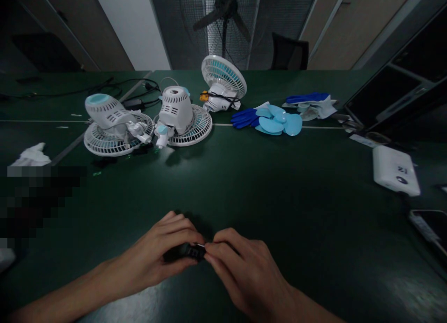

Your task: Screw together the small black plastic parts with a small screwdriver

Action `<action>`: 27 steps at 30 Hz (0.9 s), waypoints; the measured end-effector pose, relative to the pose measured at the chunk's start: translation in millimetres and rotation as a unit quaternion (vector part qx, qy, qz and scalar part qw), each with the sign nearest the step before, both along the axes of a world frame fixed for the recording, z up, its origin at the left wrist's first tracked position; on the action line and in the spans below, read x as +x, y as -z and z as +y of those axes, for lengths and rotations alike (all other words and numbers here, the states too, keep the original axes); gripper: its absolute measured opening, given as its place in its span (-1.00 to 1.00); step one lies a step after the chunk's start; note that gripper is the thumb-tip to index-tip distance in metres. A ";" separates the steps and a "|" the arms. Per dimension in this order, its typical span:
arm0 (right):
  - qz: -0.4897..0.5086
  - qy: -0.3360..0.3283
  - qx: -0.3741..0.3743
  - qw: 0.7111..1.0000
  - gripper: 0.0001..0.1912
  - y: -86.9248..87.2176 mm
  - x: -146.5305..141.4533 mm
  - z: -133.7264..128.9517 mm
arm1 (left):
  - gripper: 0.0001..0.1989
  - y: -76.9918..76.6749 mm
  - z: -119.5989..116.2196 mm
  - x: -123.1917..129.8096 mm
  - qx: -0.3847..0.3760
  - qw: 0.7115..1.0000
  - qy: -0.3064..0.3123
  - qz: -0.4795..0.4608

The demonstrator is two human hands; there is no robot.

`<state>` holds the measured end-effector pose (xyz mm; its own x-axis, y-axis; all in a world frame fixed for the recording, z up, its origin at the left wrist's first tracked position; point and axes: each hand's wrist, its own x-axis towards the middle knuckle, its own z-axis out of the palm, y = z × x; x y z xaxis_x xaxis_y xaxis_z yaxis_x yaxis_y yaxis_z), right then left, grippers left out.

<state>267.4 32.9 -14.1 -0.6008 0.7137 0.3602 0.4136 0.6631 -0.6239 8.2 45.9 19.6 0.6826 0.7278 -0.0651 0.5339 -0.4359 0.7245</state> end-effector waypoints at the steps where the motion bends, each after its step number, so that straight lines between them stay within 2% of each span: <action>1: 0.002 0.003 0.004 1.000 -0.82 -0.5 0.3 0.1 | -0.72 -0.4 0.1 0.0 0.000 1.000 0.002 0.000; 9: 0.006 0.015 0.025 1.000 -0.80 -7.5 -0.8 1.1 | -0.65 1.7 1.6 -0.6 0.003 1.000 0.007 -0.004; 20: 0.005 0.059 0.033 0.998 -0.79 -5.7 0.7 1.1 | -0.43 -1.8 3.0 -1.4 -0.006 1.000 0.004 0.007; 27: 0.003 0.076 0.030 0.997 -0.80 -5.3 1.9 0.2 | -0.33 2.6 1.6 -3.0 0.005 1.000 0.005 0.008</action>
<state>269.3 33.1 -8.8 -0.4844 0.7738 0.4082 0.5087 0.6287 -0.5883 5.3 47.5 17.0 0.6889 0.7215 -0.0697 0.5413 -0.4481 0.7114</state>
